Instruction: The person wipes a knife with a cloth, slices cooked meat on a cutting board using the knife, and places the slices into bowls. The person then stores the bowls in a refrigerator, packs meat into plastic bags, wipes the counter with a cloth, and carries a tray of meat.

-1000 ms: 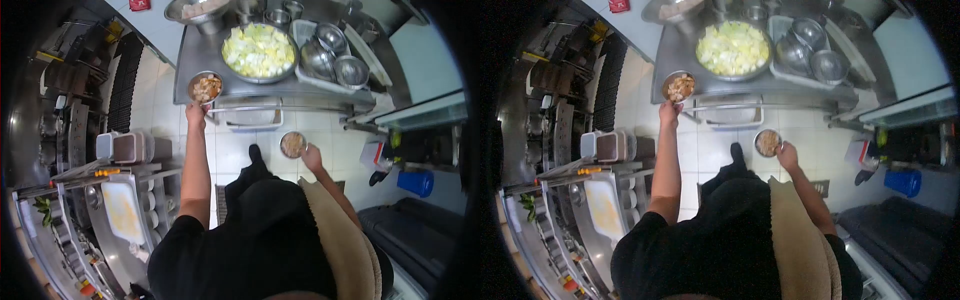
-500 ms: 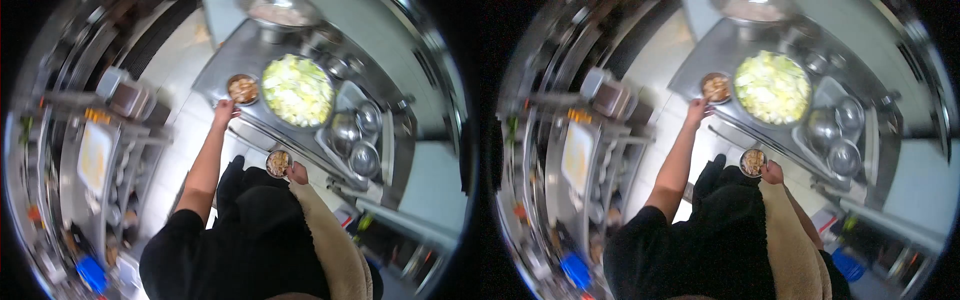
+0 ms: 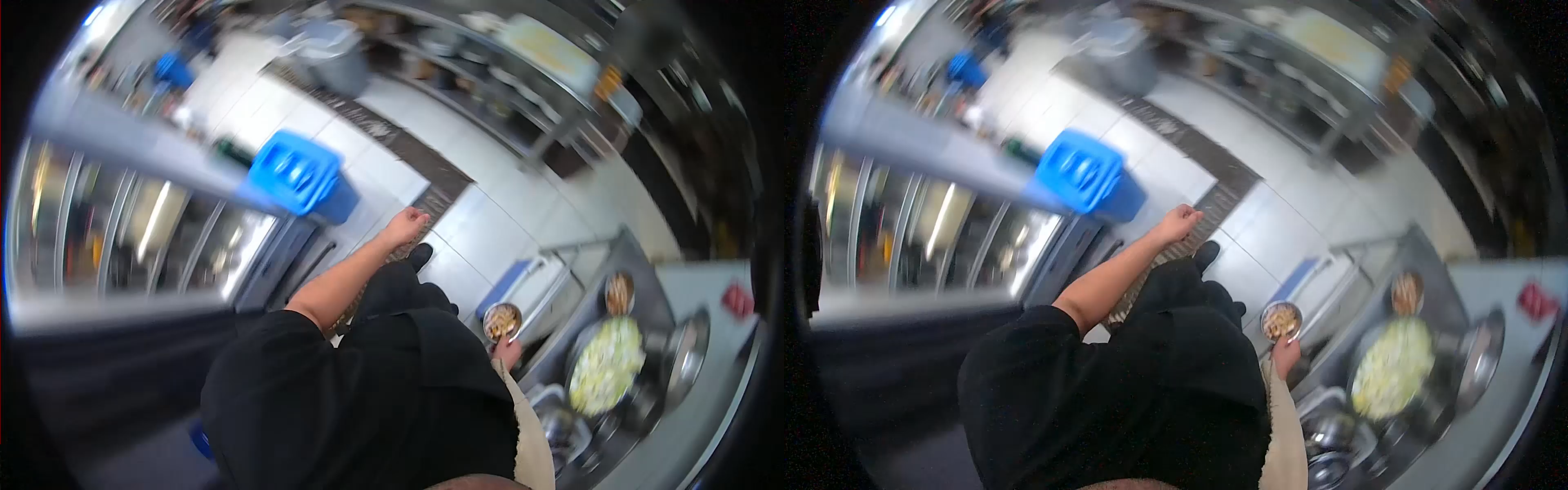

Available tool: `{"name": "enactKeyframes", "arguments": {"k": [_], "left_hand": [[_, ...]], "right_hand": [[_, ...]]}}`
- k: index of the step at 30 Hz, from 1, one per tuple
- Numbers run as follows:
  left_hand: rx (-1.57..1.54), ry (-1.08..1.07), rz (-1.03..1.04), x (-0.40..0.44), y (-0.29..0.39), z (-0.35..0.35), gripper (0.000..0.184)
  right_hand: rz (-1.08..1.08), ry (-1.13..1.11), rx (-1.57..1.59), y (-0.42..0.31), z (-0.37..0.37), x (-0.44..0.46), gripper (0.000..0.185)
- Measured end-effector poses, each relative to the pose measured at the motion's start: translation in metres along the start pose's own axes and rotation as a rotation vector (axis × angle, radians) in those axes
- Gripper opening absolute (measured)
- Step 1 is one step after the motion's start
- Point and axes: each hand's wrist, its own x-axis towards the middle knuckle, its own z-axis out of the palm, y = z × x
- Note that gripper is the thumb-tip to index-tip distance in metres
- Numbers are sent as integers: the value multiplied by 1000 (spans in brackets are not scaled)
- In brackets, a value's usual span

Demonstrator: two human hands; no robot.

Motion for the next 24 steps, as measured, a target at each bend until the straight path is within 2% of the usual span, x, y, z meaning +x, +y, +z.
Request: {"name": "enactKeyframes", "arguments": {"k": [1, 3, 4, 6, 7, 8, 9, 12, 14, 15, 16, 17, 18, 19, 21, 23, 24], "left_hand": [[-58, 81, -75, -34, -10, -35, 47], [21, 311, 62, -69, -64, -81, 45], [-25, 337, 44, -95, -79, -98, 44], [-118, 375, 25, -146, -89, -125, 40], [-149, 322, -9, -166, -91, -141, 38], [-183, 359, 63, -181, -101, -147, 36], [-214, 390, 144, -195, -117, -157, 35], [-276, 706, 164, -261, -130, -223, 36], [-268, 1052, 277, -308, -164, -285, 35], [-155, 1255, 253, -341, -171, -332, 34], [-229, 1476, 283, -374, -183, -381, 32], [65, 1706, 241, -421, -184, -439, 30], [273, 1913, 211, -462, -202, -487, 30], [184, 2117, 427, -498, -212, -531, 33], [248, 2365, 294, -588, -211, -590, 42], [171, 2410, 408, -636, -221, -644, 51], [119, 2318, 388, -650, -221, -660, 51]], "right_hand": [[-7, -90, -4, 1, 4, 5, 30], [145, -462, 77, -28, 7, 18, 34], [186, -616, 89, -48, 8, 22, 36], [29, -750, 139, -129, -5, 20, 37], [-22, -706, 216, -156, 16, 18, 35], [-77, -664, 290, -184, 37, 16, 32], [-181, -706, 236, -213, 54, 13, 30], [-456, -742, 169, -313, 97, -20, 27], [-512, -733, 190, -355, 115, -63, 26], [-528, -731, 200, -374, 127, -81, 25], [-650, -636, 22, -397, 137, -108, 26], [-601, -711, 106, -412, 150, -132, 27], [-646, -672, -8, -414, 168, -142, 28], [-708, -675, -25, -425, 177, -157, 28], [-752, -696, -83, -421, 183, -190, 29], [-773, -701, -143, -419, 207, -204, 29], [-748, -724, -138, -424, 211, -219, 28]]}}
